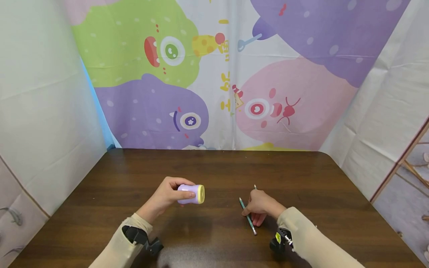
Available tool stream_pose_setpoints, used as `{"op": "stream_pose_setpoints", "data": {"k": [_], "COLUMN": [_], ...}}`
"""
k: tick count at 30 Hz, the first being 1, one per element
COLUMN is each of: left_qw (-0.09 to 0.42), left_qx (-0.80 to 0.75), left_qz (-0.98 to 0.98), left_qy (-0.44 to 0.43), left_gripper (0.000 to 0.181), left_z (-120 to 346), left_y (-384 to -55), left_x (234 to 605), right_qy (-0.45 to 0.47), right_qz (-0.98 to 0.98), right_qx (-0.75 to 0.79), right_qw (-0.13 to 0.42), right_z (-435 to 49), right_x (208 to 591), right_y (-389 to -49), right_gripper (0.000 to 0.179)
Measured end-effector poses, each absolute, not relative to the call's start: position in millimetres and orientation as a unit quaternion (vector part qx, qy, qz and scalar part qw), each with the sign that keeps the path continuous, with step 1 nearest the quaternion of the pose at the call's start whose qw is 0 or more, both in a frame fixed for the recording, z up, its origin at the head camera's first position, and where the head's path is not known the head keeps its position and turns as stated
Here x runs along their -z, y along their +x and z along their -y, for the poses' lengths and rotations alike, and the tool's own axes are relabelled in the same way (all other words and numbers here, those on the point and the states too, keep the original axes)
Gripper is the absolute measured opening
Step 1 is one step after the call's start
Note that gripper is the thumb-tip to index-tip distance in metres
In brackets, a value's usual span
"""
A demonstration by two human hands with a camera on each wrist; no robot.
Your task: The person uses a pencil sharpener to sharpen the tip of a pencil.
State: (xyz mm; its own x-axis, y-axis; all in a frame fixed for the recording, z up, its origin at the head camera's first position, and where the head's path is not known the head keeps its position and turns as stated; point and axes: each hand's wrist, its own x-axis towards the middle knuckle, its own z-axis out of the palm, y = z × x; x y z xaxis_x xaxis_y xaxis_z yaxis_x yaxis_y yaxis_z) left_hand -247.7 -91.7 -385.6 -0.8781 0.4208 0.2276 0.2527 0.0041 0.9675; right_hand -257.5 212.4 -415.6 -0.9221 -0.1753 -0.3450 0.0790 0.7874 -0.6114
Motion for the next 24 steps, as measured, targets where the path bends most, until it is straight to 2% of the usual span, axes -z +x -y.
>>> {"op": "stream_pose_setpoints", "data": {"k": [8, 13, 18, 24], "left_qw": [0.063, 0.063, 0.064, 0.066], "left_qx": [-0.665, -0.665, -0.668, -0.67], "left_qz": [-0.704, -0.705, -0.704, -0.701], "left_qy": [0.242, 0.238, 0.232, 0.234], "left_gripper": [0.031, 0.031, 0.032, 0.032], "left_z": [92.9, 93.3, 94.1, 95.0], "left_y": [-248.2, -248.7, -248.6, -248.2], "left_x": [386.6, 385.3, 383.5, 384.0], "right_qy": [-0.062, -0.121, -0.176, -0.197], "right_qz": [-0.918, -0.897, -0.878, -0.87], "right_qx": [0.33, 0.364, 0.396, 0.415], "right_qw": [0.211, 0.221, 0.204, 0.177], "right_z": [-212.5, -216.5, -217.9, -217.7], "right_x": [411.9, 398.3, 379.6, 364.3], "right_y": [-258.6, -264.2, -269.1, -268.8], "right_gripper": [0.019, 0.017, 0.02, 0.018]}}
